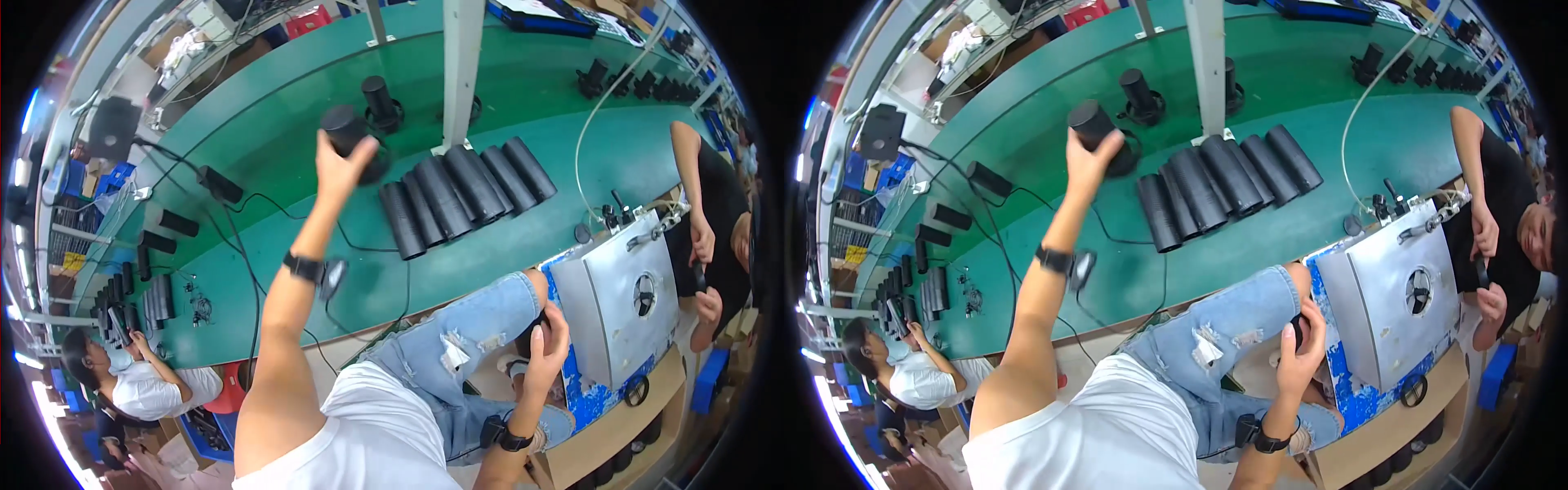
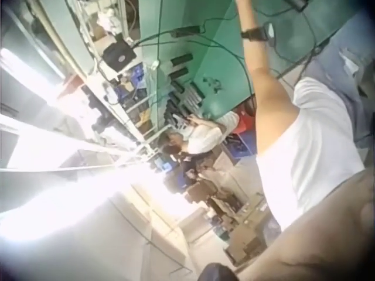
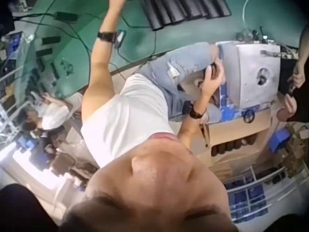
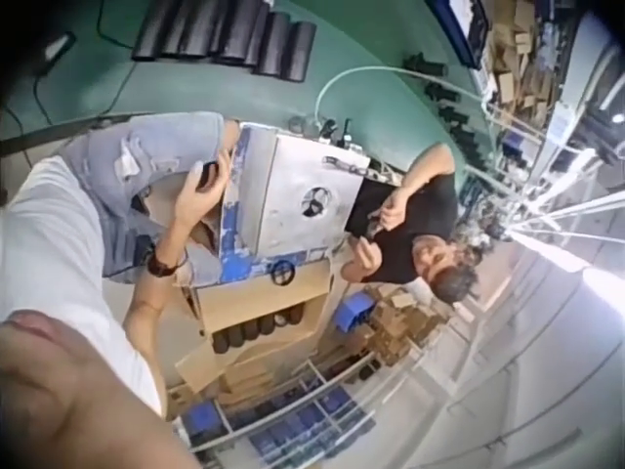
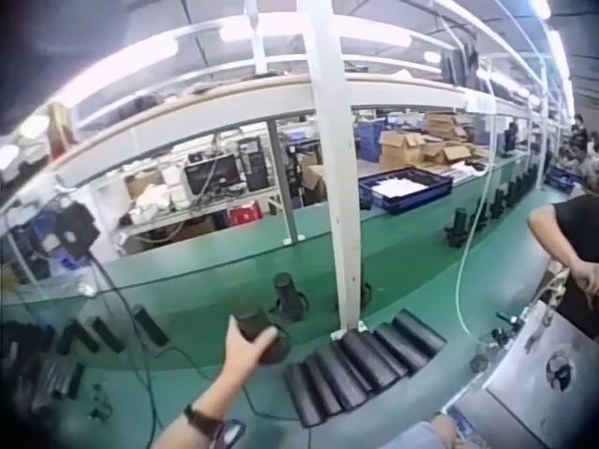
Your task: The person picks up a black cylinder, inserts it into a machine to press it down, and then fits a black ring onto the cylinder before placing the assembled unit on the table.
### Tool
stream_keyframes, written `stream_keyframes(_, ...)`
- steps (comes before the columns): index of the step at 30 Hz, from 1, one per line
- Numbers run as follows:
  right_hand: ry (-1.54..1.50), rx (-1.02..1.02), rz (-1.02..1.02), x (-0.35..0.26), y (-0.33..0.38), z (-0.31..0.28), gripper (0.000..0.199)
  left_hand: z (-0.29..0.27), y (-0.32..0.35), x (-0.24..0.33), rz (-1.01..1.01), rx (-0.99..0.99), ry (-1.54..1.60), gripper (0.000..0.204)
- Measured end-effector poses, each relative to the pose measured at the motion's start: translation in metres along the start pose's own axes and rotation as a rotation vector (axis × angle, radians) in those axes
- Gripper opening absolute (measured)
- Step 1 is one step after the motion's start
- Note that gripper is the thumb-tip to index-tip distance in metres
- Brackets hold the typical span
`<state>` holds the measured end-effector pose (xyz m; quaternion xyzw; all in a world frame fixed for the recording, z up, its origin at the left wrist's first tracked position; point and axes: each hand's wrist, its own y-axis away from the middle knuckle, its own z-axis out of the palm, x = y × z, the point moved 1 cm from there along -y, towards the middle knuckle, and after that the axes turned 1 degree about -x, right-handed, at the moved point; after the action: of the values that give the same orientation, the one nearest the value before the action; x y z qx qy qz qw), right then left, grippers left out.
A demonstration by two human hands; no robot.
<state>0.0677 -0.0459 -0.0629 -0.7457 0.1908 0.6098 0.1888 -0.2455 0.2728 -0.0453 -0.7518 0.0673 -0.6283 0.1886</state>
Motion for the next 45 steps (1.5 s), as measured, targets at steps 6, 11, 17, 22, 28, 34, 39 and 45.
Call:
stream_keyframes(6, -0.007, 0.050, 0.178, 0.072, 0.031, -0.018, 0.023, -0.042, -0.065, -0.126, -0.221, 0.240, -0.272, 0.067)
stream_keyframes(11, -0.052, 0.045, 0.255, 0.097, 0.044, -0.013, 0.017, -0.037, -0.070, -0.132, -0.245, 0.119, -0.344, 0.080)
stream_keyframes(17, -0.018, 0.048, 0.340, 0.112, 0.040, -0.017, 0.018, -0.007, -0.003, -0.066, 0.231, 0.415, -0.651, 0.073)
stream_keyframes(22, -0.023, 0.042, 0.296, 0.113, 0.034, -0.012, 0.016, 0.021, 0.096, -0.065, -0.254, -0.228, -0.561, 0.095)
stream_keyframes(28, -0.058, 0.035, 0.281, 0.111, 0.034, -0.012, 0.019, 0.040, 0.129, -0.060, -0.457, -0.208, -0.615, 0.102)
stream_keyframes(34, -0.048, 0.104, 0.224, 0.112, 0.037, -0.032, 0.023, 0.017, 0.133, -0.042, -0.320, -0.097, -0.220, 0.081)
stream_keyframes(39, -0.223, 0.201, 0.181, 0.059, 0.037, -0.033, 0.033, 0.041, 0.159, 0.039, -0.489, -0.612, 0.357, 0.068)
stream_keyframes(45, -1.122, -0.379, 0.016, 0.018, 0.006, 0.019, 0.076, 0.099, 0.253, 0.094, -0.883, -1.322, 0.902, 0.046)
